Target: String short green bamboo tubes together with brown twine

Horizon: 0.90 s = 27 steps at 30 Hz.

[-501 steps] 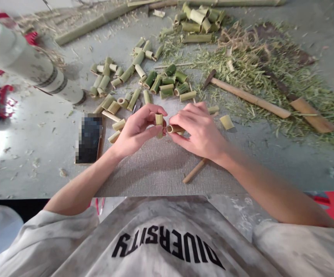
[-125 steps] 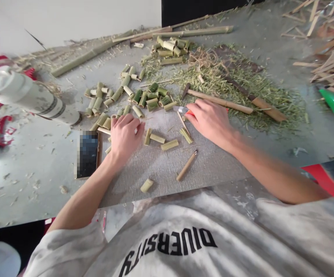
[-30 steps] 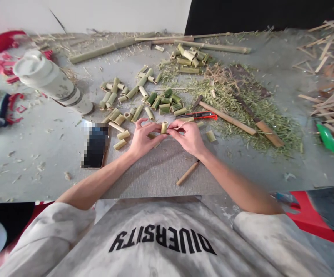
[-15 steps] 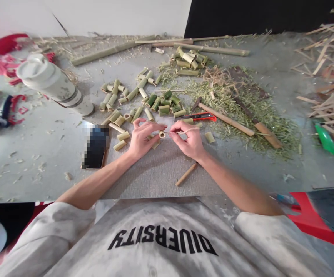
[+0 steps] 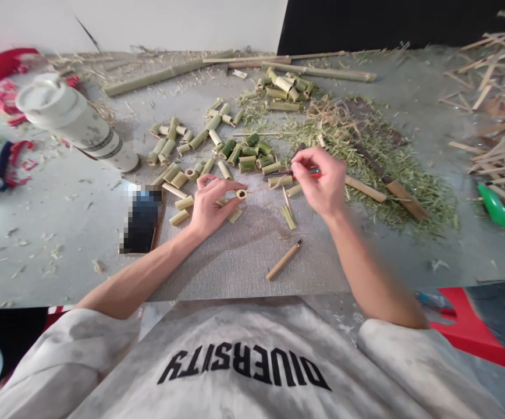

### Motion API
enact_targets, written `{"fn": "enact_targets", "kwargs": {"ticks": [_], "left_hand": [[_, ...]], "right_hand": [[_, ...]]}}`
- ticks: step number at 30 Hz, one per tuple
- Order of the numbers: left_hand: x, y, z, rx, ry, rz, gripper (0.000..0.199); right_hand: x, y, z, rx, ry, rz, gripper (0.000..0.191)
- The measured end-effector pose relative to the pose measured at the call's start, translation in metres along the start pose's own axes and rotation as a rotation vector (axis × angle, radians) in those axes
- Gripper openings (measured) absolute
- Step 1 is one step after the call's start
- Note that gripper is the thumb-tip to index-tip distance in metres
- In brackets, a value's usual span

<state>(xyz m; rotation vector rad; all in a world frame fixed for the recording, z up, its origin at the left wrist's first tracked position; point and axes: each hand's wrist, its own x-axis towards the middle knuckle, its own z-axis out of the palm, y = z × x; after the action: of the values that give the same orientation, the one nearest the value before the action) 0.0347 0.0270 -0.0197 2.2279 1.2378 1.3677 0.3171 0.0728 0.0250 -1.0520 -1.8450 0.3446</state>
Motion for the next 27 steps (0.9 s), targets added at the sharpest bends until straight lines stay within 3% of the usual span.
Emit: {"fn": "enact_targets", "kwargs": {"ticks": [5,9,11,15,19,22,27], "left_hand": [[0.001,0.000,0.000,0.012,-0.002,-0.024,0.012],[0.001,0.002,0.001,0.001,0.002,-0.038,0.011],[0.000,0.003,0.001,-0.012,0.012,-0.033,0.011],[0.000,0.003,0.000,-0.011,0.004,-0.064,0.009],[-0.001,0.002,-0.001,0.029,-0.023,-0.126,0.014],[-0.001,0.001,0.000,0.021,-0.010,-0.133,0.013],[-0.001,0.000,0.000,0.019,0.007,-0.117,0.012]], "right_hand": [[0.013,0.028,-0.035,-0.275,-0.250,0.061,0.015],[0.014,0.036,-0.044,-0.250,-0.528,-0.029,0.020],[0.013,0.036,-0.042,-0.226,-0.594,-0.056,0.024],[0.008,0.031,-0.031,-0.232,-0.675,-0.087,0.026],[0.003,0.018,-0.020,-0.384,-0.737,-0.085,0.014],[0.001,0.012,-0.017,-0.475,-0.688,0.009,0.010],[-0.002,0.016,-0.019,-0.493,-0.590,0.045,0.025]]}}
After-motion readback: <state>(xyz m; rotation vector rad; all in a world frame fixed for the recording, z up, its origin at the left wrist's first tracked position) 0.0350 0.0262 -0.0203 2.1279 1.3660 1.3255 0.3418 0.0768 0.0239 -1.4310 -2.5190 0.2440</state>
